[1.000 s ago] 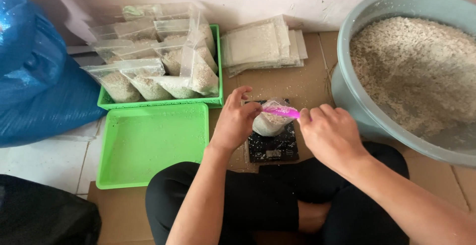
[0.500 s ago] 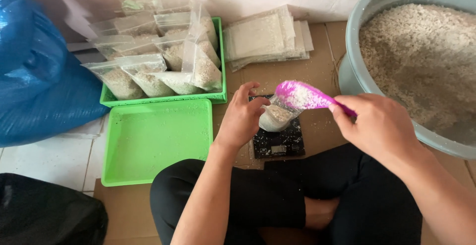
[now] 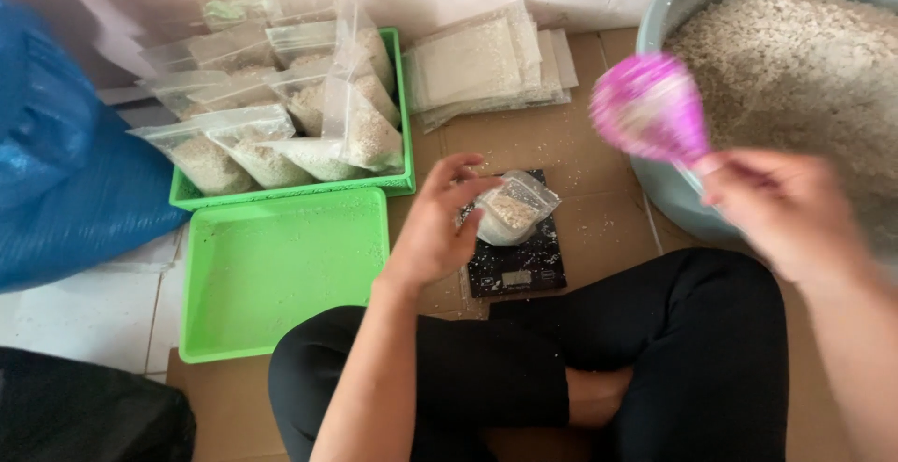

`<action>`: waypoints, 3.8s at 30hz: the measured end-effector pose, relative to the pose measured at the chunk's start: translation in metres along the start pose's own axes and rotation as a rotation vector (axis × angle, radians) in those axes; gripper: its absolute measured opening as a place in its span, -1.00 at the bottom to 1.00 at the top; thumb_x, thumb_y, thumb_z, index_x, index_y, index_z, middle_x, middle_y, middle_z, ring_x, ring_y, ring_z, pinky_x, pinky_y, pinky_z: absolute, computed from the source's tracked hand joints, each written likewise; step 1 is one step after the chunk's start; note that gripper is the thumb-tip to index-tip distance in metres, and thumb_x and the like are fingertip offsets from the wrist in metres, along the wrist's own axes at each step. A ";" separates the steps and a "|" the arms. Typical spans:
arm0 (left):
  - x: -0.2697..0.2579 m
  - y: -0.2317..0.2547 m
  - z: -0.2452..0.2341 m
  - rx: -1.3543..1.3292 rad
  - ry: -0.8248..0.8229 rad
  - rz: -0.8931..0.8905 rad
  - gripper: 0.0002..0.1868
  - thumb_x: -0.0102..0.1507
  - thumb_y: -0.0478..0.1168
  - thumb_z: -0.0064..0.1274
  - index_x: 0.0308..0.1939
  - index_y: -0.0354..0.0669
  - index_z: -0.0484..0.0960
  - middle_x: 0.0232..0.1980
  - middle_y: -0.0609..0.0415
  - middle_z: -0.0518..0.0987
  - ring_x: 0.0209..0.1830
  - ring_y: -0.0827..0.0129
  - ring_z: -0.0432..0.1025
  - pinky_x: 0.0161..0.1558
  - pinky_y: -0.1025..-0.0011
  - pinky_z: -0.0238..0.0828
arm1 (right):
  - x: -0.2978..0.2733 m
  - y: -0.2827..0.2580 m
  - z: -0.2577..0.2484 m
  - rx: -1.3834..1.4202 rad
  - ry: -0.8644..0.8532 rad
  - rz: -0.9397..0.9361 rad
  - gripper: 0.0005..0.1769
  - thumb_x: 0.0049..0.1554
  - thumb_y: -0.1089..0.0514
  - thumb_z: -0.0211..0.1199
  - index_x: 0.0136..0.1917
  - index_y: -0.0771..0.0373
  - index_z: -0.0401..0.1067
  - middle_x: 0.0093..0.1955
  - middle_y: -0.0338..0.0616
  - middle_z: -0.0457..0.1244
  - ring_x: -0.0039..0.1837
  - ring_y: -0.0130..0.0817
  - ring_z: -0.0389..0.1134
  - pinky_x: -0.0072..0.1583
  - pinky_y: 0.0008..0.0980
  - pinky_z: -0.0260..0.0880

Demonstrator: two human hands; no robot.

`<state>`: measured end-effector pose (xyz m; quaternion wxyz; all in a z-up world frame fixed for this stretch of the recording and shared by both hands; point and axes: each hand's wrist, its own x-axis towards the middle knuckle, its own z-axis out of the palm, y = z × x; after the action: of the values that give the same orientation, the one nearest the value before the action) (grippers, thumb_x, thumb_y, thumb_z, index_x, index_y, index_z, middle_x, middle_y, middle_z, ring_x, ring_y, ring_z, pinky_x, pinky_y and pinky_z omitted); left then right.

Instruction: Scooping grain from a large basin into small plastic bags, weighing them on a digital scale, and sealing the bags.

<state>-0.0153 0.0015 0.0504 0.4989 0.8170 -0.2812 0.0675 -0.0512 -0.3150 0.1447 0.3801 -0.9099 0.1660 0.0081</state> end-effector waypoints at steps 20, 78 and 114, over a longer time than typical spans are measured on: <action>0.018 -0.064 -0.014 -0.711 1.105 -0.854 -0.79 0.32 0.05 0.10 -0.18 0.10 0.49 -0.36 0.30 0.45 -0.39 0.59 0.33 -0.34 0.61 0.16 | 0.173 0.144 -0.106 -0.803 -0.355 0.424 -0.71 0.19 0.20 0.07 -0.35 0.28 0.39 -0.45 -0.23 0.04 -0.46 -0.43 0.01 -0.41 -0.45 0.02; 0.011 0.004 0.001 -0.377 0.114 -0.869 -0.44 0.05 -0.01 0.25 0.09 -0.08 0.53 -0.15 0.21 0.54 -0.28 0.51 0.35 -0.19 0.51 0.39 | 0.007 -0.020 0.025 -0.321 -0.198 -0.138 -0.59 0.09 -0.07 0.23 0.16 0.08 0.56 -0.19 -0.22 0.50 -0.54 -0.46 0.16 -0.46 -0.47 0.05; 0.015 0.018 -0.003 -0.410 0.088 -0.951 -0.36 0.03 0.09 0.19 0.13 -0.06 0.47 -0.13 0.17 0.52 -0.35 0.45 0.52 -0.27 0.50 0.40 | -0.010 0.022 0.049 -0.286 0.340 -0.856 -0.86 0.24 0.23 0.34 0.02 0.35 0.62 -0.18 -0.09 0.38 -0.24 -0.34 0.32 -0.19 -0.37 0.26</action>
<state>-0.0116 -0.0082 0.0712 0.6356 0.7363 0.1347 -0.1890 -0.0623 -0.2923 0.0960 0.1879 -0.9281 -0.1664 -0.2751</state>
